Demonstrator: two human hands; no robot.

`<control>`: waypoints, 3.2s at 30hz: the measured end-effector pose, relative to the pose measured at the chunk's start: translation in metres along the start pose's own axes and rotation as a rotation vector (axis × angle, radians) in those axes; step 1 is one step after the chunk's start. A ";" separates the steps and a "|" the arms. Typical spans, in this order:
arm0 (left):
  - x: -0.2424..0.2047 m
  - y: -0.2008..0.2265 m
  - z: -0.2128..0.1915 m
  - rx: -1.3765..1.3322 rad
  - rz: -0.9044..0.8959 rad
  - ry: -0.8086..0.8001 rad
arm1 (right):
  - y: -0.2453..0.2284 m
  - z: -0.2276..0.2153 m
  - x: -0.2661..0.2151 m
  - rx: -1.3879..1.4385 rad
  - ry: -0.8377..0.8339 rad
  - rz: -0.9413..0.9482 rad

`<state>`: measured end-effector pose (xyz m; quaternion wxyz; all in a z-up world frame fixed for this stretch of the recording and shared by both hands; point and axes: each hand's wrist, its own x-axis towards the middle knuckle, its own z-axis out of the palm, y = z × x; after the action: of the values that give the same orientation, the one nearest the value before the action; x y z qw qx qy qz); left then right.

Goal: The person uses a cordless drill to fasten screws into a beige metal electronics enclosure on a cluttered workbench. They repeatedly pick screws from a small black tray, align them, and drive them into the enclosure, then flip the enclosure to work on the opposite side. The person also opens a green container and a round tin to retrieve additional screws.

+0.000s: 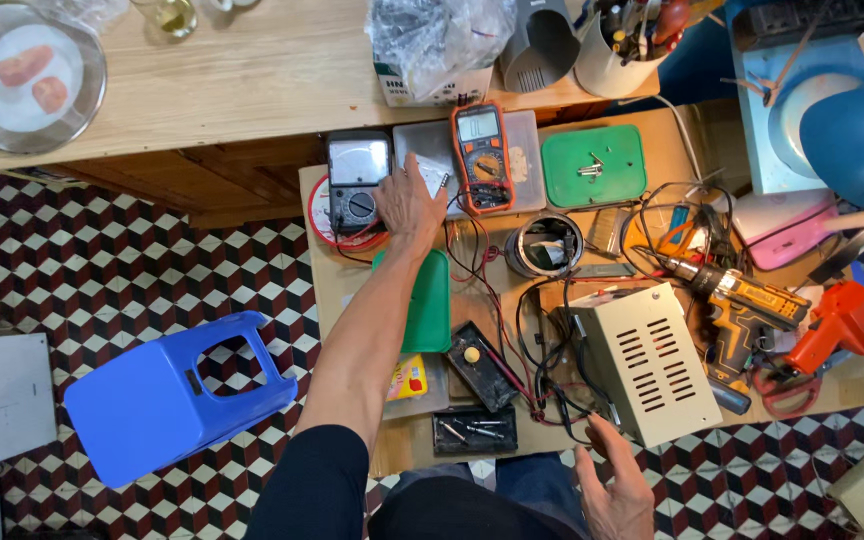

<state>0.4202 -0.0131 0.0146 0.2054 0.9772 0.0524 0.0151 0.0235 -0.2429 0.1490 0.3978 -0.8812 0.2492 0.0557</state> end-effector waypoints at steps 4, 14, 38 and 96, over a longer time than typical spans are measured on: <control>-0.008 -0.011 -0.011 -0.190 0.095 0.123 | -0.026 0.000 0.014 0.007 -0.069 -0.044; -0.214 -0.108 -0.078 -0.486 -0.329 0.045 | -0.106 0.089 0.089 0.042 -0.317 -0.343; -0.195 -0.075 -0.060 -0.395 -0.021 0.183 | -0.136 0.201 0.213 -0.228 -0.377 -0.911; -0.003 -0.064 -0.054 -0.147 -0.455 -0.145 | -0.102 0.168 0.172 1.216 -0.628 0.660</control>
<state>0.4087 0.0668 0.0383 0.2770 0.9212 0.2551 -0.0979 0.2390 -0.1314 0.0526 0.8283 -0.3293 0.3619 0.2729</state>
